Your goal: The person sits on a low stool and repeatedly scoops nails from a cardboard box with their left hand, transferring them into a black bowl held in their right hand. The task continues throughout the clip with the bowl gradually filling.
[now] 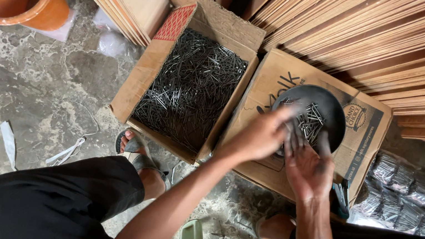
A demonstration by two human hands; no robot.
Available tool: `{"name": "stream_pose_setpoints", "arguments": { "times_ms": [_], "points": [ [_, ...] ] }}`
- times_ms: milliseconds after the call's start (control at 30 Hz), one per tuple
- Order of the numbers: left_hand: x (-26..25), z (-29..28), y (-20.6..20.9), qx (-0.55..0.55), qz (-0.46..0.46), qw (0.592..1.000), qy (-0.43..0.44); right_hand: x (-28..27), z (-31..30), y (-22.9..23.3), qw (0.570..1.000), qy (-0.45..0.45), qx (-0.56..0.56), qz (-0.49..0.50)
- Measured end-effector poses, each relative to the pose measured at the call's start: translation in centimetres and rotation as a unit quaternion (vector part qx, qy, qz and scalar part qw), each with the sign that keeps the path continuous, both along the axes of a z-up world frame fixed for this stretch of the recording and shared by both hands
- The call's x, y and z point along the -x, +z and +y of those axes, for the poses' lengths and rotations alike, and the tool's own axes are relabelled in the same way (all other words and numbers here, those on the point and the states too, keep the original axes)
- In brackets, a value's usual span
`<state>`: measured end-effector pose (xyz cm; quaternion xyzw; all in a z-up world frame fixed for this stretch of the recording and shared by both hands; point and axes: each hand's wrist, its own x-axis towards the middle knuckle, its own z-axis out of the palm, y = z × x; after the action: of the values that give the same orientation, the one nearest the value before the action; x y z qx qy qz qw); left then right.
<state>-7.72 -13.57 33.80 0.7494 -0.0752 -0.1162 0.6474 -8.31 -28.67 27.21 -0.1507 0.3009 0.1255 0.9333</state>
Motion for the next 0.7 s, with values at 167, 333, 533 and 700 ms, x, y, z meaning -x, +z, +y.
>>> {"name": "stream_pose_setpoints", "arguments": {
  "times_ms": [167, 333, 533, 700],
  "points": [
    [-3.4, 3.5, -6.2, 0.01, -0.001, 0.983, 0.183, 0.3, 1.6, 1.2, 0.957, 0.094, 0.273, -0.032],
    [-2.4, 8.0, -14.2, 0.008, 0.04, 0.943, 0.33, 2.5, 0.9, -3.1, 0.631, 0.334, 0.7, -0.016],
    [1.6, 11.1, -28.9, -0.158, 0.232, 0.887, 0.366, 5.8, -0.4, -10.4, 0.388, 0.428, 0.815, -0.043],
    [3.5, 10.2, -29.8, -0.238, 0.123, 0.917, 0.294, 5.4, 0.2, -11.0, 0.363, 0.359, 0.859, -0.041]
  ]
}}
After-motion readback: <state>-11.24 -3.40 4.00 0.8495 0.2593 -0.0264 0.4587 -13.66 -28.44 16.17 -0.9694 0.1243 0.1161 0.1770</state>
